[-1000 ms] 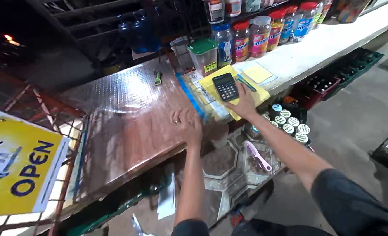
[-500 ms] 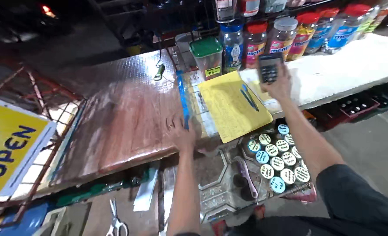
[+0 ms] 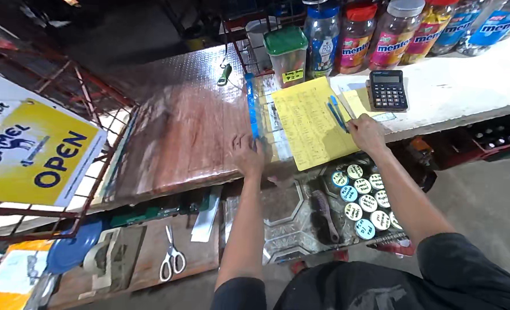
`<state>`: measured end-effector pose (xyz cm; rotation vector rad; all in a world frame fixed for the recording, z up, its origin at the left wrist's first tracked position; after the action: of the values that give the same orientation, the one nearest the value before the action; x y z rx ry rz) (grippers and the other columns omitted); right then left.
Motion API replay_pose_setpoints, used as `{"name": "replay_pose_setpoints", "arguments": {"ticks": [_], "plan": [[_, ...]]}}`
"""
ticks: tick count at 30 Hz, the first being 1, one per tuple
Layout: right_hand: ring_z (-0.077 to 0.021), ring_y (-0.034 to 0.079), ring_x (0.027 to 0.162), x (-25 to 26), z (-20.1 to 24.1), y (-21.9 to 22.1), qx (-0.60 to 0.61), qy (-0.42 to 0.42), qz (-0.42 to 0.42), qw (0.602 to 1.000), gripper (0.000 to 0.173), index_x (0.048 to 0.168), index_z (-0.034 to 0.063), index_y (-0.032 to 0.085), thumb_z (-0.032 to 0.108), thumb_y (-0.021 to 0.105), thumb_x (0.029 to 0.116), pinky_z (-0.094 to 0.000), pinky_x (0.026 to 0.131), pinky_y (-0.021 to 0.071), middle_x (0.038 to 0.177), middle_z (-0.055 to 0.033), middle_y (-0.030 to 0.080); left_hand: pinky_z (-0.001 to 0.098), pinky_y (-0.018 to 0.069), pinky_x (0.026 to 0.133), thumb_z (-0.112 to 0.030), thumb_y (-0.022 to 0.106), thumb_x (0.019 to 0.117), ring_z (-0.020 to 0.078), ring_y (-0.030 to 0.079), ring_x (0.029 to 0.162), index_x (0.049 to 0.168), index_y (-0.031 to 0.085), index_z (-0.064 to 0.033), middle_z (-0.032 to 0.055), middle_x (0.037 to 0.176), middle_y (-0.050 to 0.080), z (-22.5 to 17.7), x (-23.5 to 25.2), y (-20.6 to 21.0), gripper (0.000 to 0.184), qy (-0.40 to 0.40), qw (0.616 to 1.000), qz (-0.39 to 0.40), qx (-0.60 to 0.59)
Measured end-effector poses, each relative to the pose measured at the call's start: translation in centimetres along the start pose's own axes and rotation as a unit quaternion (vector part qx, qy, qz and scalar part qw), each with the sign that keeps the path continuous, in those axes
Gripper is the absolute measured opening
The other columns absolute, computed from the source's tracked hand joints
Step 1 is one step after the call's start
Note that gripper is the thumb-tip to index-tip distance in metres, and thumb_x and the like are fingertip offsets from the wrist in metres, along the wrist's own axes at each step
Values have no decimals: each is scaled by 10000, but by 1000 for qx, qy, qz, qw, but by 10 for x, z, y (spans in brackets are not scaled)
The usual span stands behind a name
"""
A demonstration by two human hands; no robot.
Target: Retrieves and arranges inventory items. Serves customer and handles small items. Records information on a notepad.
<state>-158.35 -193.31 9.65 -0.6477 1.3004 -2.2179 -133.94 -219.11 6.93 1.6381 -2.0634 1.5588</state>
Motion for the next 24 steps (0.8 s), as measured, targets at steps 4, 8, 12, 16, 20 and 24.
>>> {"name": "replay_pose_setpoints", "arguments": {"ticks": [4,8,12,16,20,24], "plan": [[-486,630,1097,10,-6,8,-21,53,24,998,402,1255,12,697,333,562,1056,-666,910,480,1217,-285,633,560,435,1081,-148,604,951,425,580,1270,1096,724,-10,196,1210,701,-1,-1,3,233,22,1000,-10,-6],[-487,607,1162,22,-3,5,-87,83,37,992,332,1198,11,721,243,529,1059,-660,917,484,1250,-283,629,541,464,1056,-132,607,945,412,602,1246,1081,727,-16,186,1197,710,-1,-1,4,215,21,1000,0,-11],[-523,614,1146,33,1,-4,-104,112,59,986,333,1154,-25,711,236,535,1046,-695,920,460,1197,-306,663,539,478,1035,-127,611,934,414,613,1234,1072,727,-17,184,1187,715,-3,0,3,211,29,999,1,-13],[-484,660,992,39,-1,-23,95,125,-30,987,383,1255,-72,605,228,565,1021,-675,881,483,1048,-306,678,552,488,1020,-116,628,915,419,625,1213,1063,734,-21,185,1151,725,-2,1,5,205,31,999,-2,-12],[-264,710,865,37,37,13,300,-20,18,954,315,1284,-89,529,134,448,1076,-444,837,582,1000,-216,698,568,510,984,-136,634,930,415,647,1168,1088,733,-18,202,1158,714,-3,0,3,220,25,999,28,-10],[-317,679,1120,45,36,41,265,-96,34,959,329,1303,-73,594,78,407,1078,-455,1016,528,1225,-250,668,559,525,956,-133,640,921,406,660,1143,1067,743,-30,194,1144,720,-4,0,2,205,25,999,21,-6]]}}
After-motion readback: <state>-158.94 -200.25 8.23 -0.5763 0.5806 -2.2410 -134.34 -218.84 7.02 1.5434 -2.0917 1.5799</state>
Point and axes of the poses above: each hand's wrist, its own x-axis towards the middle knuckle, its own y-axis out of the palm, z = x × y, the point moved 6 cm from there along x, towards the middle knuckle
